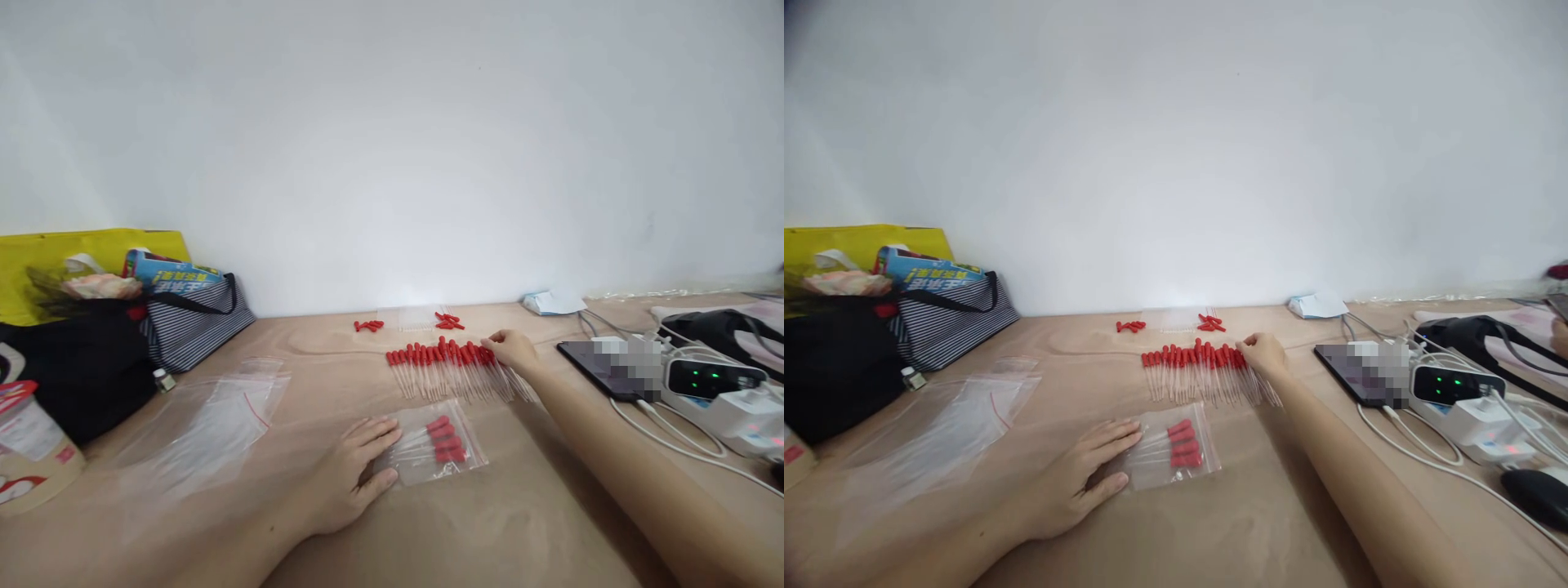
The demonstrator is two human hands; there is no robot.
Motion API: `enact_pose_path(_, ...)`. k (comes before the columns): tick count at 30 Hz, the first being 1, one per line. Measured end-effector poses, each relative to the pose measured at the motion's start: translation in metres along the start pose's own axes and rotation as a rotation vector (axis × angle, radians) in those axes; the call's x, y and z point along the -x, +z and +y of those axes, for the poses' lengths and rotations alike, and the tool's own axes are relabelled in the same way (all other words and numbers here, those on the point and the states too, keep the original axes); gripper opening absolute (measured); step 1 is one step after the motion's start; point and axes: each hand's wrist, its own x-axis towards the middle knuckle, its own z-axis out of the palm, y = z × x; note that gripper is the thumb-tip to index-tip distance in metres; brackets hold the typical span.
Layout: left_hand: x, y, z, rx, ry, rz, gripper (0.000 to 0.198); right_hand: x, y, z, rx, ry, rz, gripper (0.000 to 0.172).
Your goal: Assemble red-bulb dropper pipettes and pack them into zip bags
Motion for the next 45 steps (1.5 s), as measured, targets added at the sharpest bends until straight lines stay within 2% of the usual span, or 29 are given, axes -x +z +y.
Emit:
enact_pose_path(3,0.000,0.001,-0.002,-0.006,0.008,-0.007,0.044,0.000,-0.013,0.001,-0.079,-0.019,-0.026,0.024)
enact_pose_path(6,0.000,0.001,-0.003,-0.006,0.011,-0.004,0.044,0.011,-0.028,0.002,-0.357,-0.059,-0.073,0.026)
enact_pose_path(9,-0.001,0.000,-0.002,-0.001,0.012,0.015,0.043,0.038,-0.035,0.004,-0.752,-0.059,-0.088,0.028)
enact_pose_path(13,-0.001,0.000,-0.002,-0.003,0.013,0.010,0.043,0.081,-0.026,0.006,-0.954,0.027,-0.090,0.032)
enact_pose_path(16,-0.002,0.000,-0.002,-0.004,0.013,0.006,0.043,0.101,-0.014,0.007,-0.999,0.083,-0.085,0.037)
enact_pose_path(21,-0.002,0.001,-0.003,0.008,0.020,0.011,0.043,0.111,-0.001,0.007,-1.052,0.101,-0.106,0.042)
enact_pose_path(30,-0.001,0.000,-0.001,-0.015,0.009,-0.001,0.043,0.121,0.003,0.002,-1.160,0.155,-0.233,0.037)
enact_pose_path(37,-0.001,0.000,-0.001,-0.001,0.005,-0.002,0.044,0.123,0.003,0.004,-1.194,0.198,-0.196,0.030)
enact_pose_path(41,0.000,0.000,0.001,0.018,0.004,0.029,0.052,0.133,0.001,0.001,-1.193,0.209,-0.280,0.026)
enact_pose_path(45,0.000,-0.001,0.002,0.017,0.008,0.024,0.050,0.141,0.001,-0.006,-1.111,0.180,-0.427,0.030)
